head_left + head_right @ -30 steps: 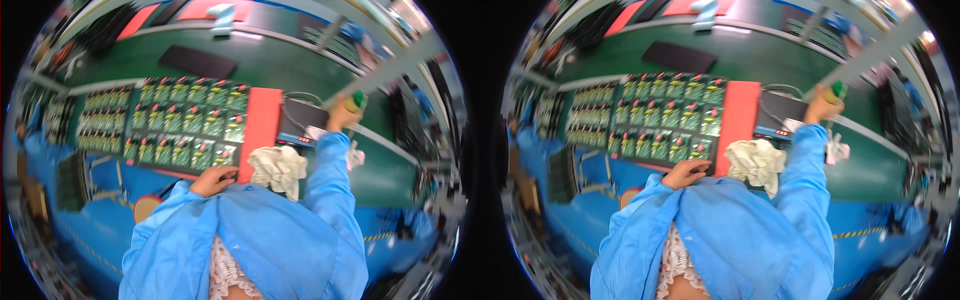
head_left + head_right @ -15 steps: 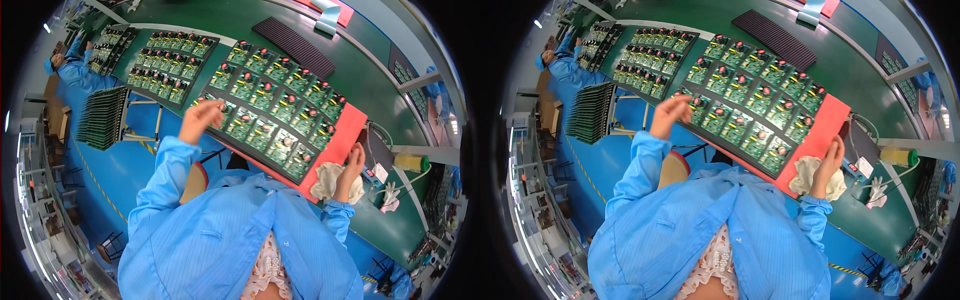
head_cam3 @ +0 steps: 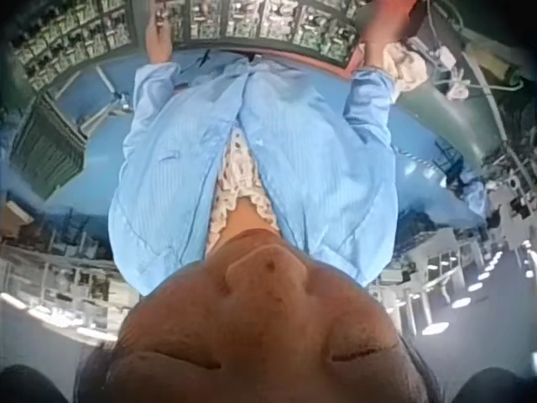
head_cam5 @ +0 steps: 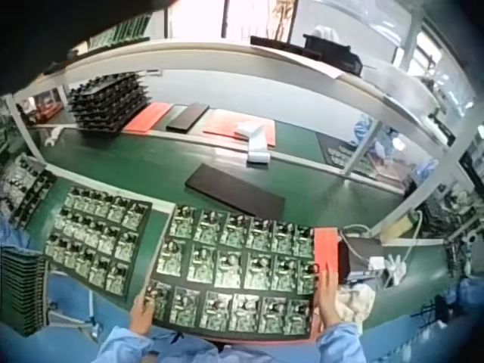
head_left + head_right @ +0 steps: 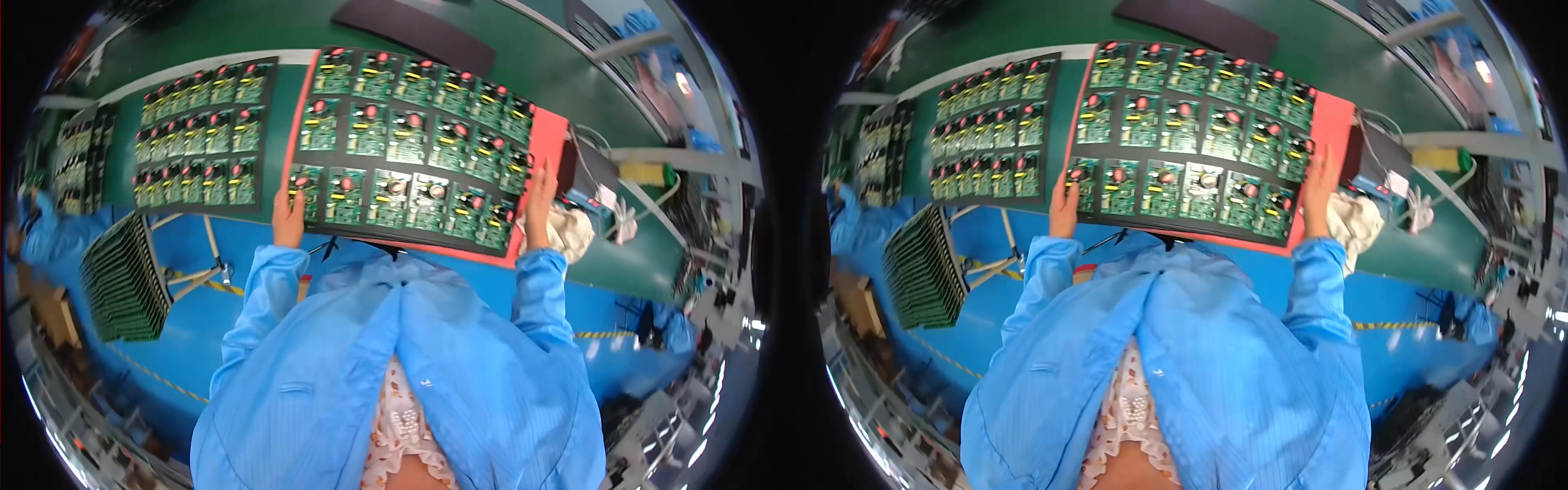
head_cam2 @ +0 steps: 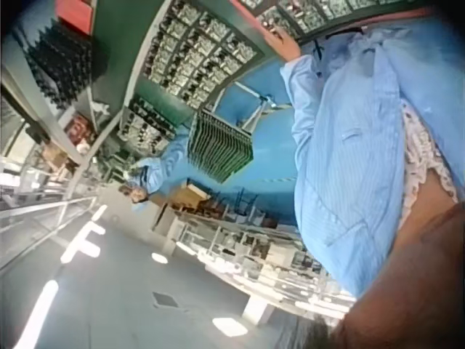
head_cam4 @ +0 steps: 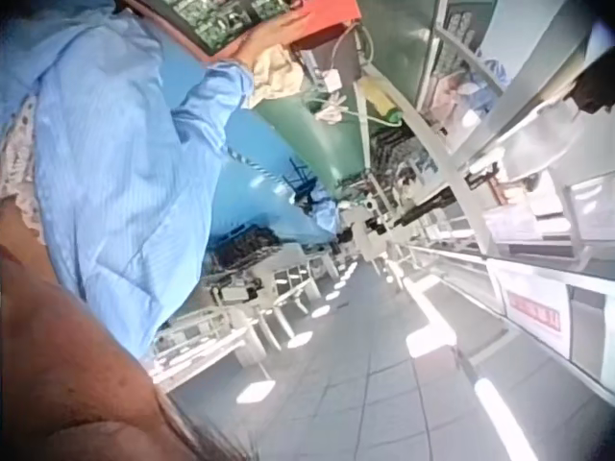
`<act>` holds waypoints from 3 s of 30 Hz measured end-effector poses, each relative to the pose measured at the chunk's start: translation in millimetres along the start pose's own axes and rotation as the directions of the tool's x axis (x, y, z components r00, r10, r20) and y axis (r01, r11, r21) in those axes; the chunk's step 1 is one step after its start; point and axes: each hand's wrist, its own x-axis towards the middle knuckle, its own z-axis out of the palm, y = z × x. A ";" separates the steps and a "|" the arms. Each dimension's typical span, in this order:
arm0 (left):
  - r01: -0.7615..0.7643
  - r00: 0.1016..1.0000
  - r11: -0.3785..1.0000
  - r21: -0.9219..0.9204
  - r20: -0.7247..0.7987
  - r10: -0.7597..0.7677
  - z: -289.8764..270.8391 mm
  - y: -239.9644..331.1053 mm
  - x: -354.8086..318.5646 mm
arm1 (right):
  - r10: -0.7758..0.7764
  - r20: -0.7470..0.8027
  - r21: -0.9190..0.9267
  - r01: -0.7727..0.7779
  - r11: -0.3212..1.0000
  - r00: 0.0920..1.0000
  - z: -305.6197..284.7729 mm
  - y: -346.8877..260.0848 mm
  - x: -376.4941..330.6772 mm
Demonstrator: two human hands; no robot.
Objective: The recorder is applying glue or sealant to multiple printed circuit boards using a hand-held dispensing syringe at an assembly station.
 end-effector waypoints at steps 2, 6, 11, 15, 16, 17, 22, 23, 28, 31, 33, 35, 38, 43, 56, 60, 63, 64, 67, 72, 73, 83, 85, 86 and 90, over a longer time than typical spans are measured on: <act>-0.015 1.000 0.999 0.038 0.010 0.015 3.4 12.7 -1.7 | -0.063 -0.085 -0.060 0.058 0.997 0.994 1.6 -7.5 10.1; 0.035 0.999 0.998 0.051 -0.006 -0.035 -2.2 13.9 9.4 | 0.000 -0.108 -0.090 -0.010 0.996 0.994 6.0 10.7 20.4; 0.125 0.992 0.992 -0.015 0.034 -0.125 -17.6 7.0 47.5 | 0.080 -0.136 -0.099 -0.094 0.991 0.987 8.8 17.3 18.0; 0.084 0.996 0.995 -0.058 0.017 -0.083 -9.0 13.9 97.6 | 0.052 -0.251 -0.141 -0.089 0.986 0.966 7.4 19.1 18.8; 0.094 0.995 0.994 -0.051 -0.040 -0.096 -10.8 -3.9 112.4 | 0.187 -0.240 0.142 -0.156 0.978 0.953 7.3 7.5 17.3; 0.128 0.992 0.989 -0.075 0.008 -0.128 -14.2 -20.4 125.9 | 0.217 -0.143 0.149 -0.196 0.969 0.966 7.2 2.5 13.2; 0.449 0.892 0.786 -0.425 0.256 -0.371 16.2 15.0 143.7 | 0.628 0.236 0.555 -0.633 0.539 0.741 -1.4 34.5 3.8; 0.471 0.882 0.713 -0.520 0.289 -0.372 15.1 6.6 147.8 | 0.626 0.334 0.636 -0.659 0.402 0.704 1.4 33.3 6.9; 0.615 0.787 0.582 -0.532 0.365 -0.498 15.7 32.1 161.4 | 0.593 0.431 0.676 -0.679 0.288 0.680 -0.1 84.9 22.7; 0.608 0.793 0.571 -0.551 0.386 -0.472 10.9 38.9 156.9 | 0.565 0.503 0.685 -0.700 0.202 0.654 -0.5 111.7 20.1; 0.612 0.791 0.561 -0.558 0.424 -0.441 12.4 45.2 156.1 | 0.546 0.543 0.688 -0.711 0.145 0.638 0.9 128.3 25.2; 0.615 0.789 0.597 -0.516 0.397 -0.469 12.6 51.3 154.5 | 0.579 0.504 0.703 -0.694 0.156 0.641 2.6 118.4 24.3; 0.640 0.766 0.533 -0.553 0.410 -0.495 6.3 29.5 157.4 | 0.605 0.517 0.694 -0.710 0.118 0.605 3.1 78.3 25.7; 0.607 0.791 0.535 -0.587 0.385 -0.475 5.1 74.5 141.7 | 0.612 0.474 0.696 -0.695 0.180 0.633 0.8 73.3 22.9; 0.505 0.861 0.617 -0.604 0.303 -0.409 5.5 111.2 116.5 | 0.431 0.538 0.747 -0.647 0.153 0.724 17.2 84.0 23.1; 0.429 0.885 0.693 -0.579 0.118 -0.450 -3.0 99.1 110.7 | 0.431 0.582 0.724 -0.680 0.111 0.690 21.1 71.6 23.9; 0.408 0.899 0.686 -0.602 0.135 -0.417 4.2 119.4 101.7 | 0.456 0.591 0.707 -0.700 0.103 0.665 21.2 69.8 25.3; 0.408 0.899 0.694 -0.594 0.128 -0.419 7.7 128.1 98.6 | 0.455 0.598 0.706 -0.703 0.092 0.660 23.0 72.8 27.3; 0.367 0.909 0.747 -0.554 0.045 -0.414 4.0 106.1 104.4 | 0.388 0.631 0.712 -0.700 0.056 0.672 23.7 62.1 27.1; 0.355 0.913 0.753 -0.555 0.030 -0.408 -12.6 83.5 119.9 | 0.367 0.601 0.764 -0.645 -0.005 0.710 41.9 69.9 29.1; 0.332 0.917 0.749 -0.574 0.010 -0.399 -22.9 68.3 122.7 | 0.411 0.589 0.741 -0.668 0.068 0.696 50.9 77.7 28.1; 0.412 0.910 0.755 -0.510 0.203 -0.360 -39.8 47.1 144.7 | 0.486 0.581 0.765 -0.642 -0.053 0.653 25.4 42.8 17.4; 0.420 0.907 0.774 -0.473 0.204 -0.368 -27.8 47.4 145.7 | 0.528 0.554 0.776 -0.628 -0.049 0.643 31.4 46.1 15.0; 0.413 0.910 0.789 -0.455 0.182 -0.372 -23.2 52.1 145.1 | 0.548 0.538 0.780 -0.625 -0.035 0.641 33.0 45.4 15.6; 0.397 0.917 0.819 -0.414 0.134 -0.376 -17.1 61.2 149.3 | 0.564 0.521 0.781 -0.624 -0.012 0.641 31.8 45.3 17.8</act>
